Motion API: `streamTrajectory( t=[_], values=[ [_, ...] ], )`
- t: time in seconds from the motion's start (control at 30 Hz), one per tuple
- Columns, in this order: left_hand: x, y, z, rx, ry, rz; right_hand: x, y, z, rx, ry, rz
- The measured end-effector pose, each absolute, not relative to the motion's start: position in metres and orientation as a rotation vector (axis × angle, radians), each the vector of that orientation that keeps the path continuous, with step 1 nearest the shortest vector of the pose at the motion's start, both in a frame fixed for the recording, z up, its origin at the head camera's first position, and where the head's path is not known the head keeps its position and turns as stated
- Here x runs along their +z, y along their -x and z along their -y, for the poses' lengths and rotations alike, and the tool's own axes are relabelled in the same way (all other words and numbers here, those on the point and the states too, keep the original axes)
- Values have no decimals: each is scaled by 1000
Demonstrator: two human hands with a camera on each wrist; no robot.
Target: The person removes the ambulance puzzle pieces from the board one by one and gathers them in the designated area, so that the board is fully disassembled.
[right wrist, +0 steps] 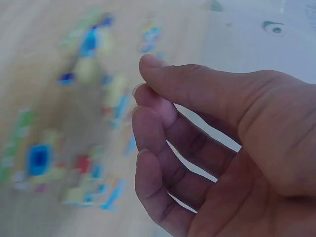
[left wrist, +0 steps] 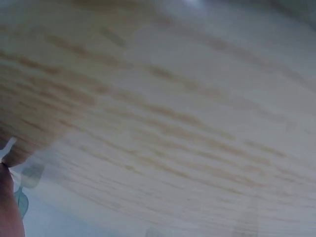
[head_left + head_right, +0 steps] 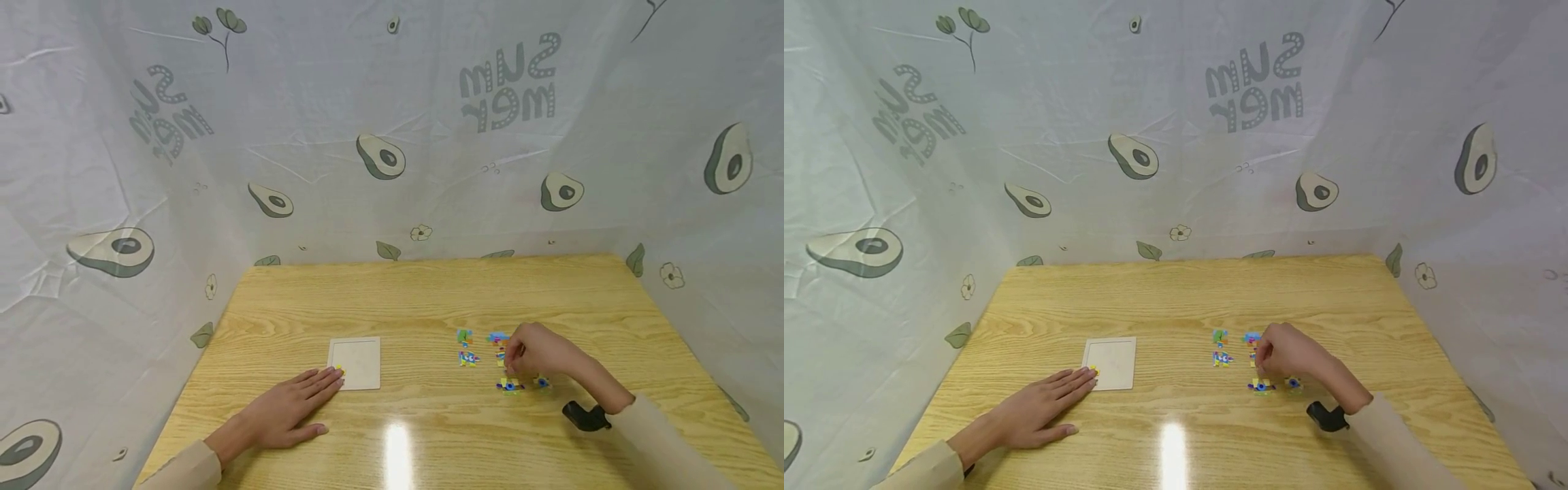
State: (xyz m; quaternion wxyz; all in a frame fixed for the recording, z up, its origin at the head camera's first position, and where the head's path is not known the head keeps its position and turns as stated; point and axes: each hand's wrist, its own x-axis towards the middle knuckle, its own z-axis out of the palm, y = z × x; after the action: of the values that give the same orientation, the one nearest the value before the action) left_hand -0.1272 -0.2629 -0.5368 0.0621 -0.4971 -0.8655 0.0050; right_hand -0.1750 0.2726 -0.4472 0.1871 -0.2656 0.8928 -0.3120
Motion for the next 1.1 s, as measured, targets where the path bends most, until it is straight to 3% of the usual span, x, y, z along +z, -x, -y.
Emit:
streamTrajectory(
  t=[0.47,1.1],
  values=[
    [-532,129,261,63,1505,2623,-415,205,-194,-957,913,-2544],
    [-530,121,274,13,1399,2700,-459,215,-41,-986,1054,-2416]
  ],
)
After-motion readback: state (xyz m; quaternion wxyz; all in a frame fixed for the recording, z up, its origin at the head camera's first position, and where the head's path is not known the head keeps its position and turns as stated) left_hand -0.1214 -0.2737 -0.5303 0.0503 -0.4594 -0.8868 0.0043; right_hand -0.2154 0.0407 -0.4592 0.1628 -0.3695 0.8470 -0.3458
